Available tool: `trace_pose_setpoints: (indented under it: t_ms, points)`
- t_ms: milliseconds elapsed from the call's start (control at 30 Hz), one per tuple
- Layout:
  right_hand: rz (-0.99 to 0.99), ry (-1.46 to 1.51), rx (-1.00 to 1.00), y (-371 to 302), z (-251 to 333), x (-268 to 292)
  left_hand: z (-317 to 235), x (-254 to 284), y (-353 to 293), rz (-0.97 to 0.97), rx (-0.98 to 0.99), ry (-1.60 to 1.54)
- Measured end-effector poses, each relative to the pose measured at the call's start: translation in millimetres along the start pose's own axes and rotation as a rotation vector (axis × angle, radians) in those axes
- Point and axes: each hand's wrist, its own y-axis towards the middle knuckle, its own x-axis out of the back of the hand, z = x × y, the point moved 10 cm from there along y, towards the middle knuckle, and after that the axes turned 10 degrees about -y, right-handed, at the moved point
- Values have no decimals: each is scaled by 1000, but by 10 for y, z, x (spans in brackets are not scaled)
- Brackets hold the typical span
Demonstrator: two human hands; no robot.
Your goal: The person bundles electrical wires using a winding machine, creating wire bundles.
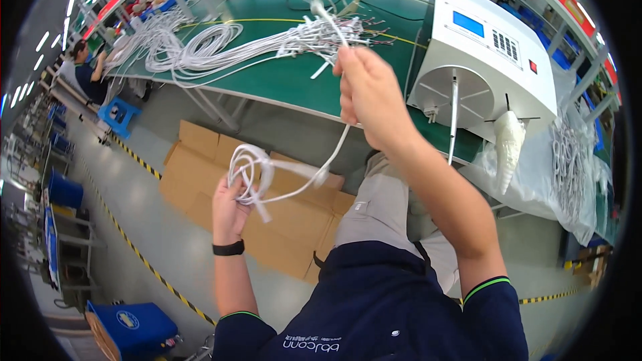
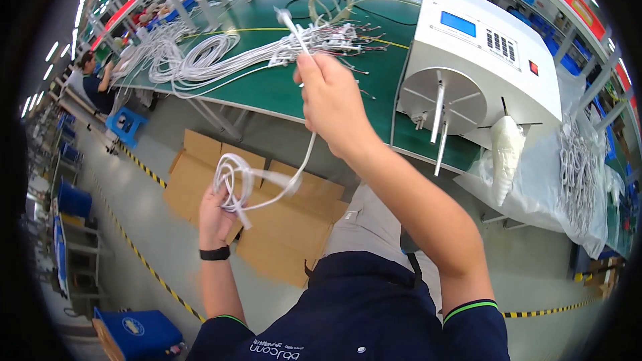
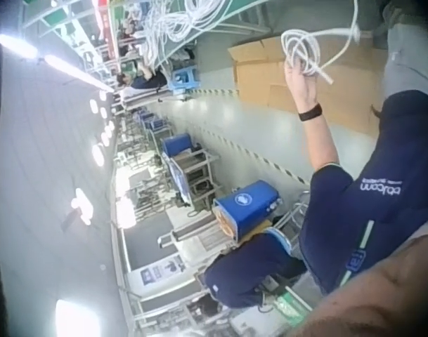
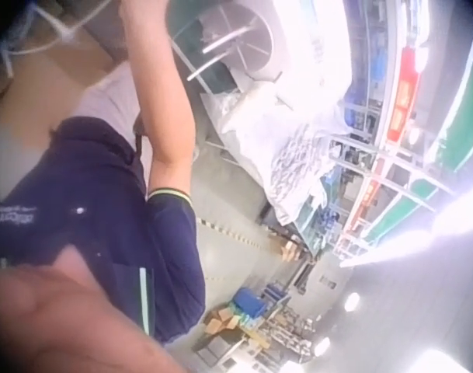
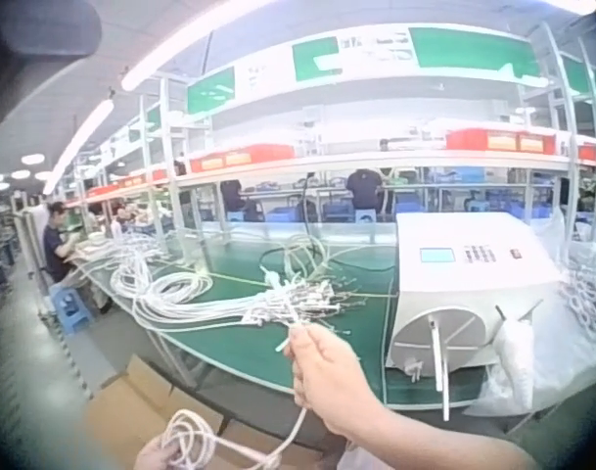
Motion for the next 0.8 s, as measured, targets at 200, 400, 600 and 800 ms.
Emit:
trace_pose_setpoints:
  t_ms: [200, 400, 600, 800]
  points:
    - [51, -615, 784, -55, 1736, -886, 1328, 1526, 224, -281, 293, -698]
    - [213, -703, 522, -183, 2427, -1020, 1742, 1527, 137, -447, 450, -803]
    - [197, -662, 627, -516, 2267, -1496, 1945, 2436, -106, -684, 501, -514]
    - [275, -647, 425, -561, 1983, -1598, 2045, 3136, -142, -747, 634, 229]
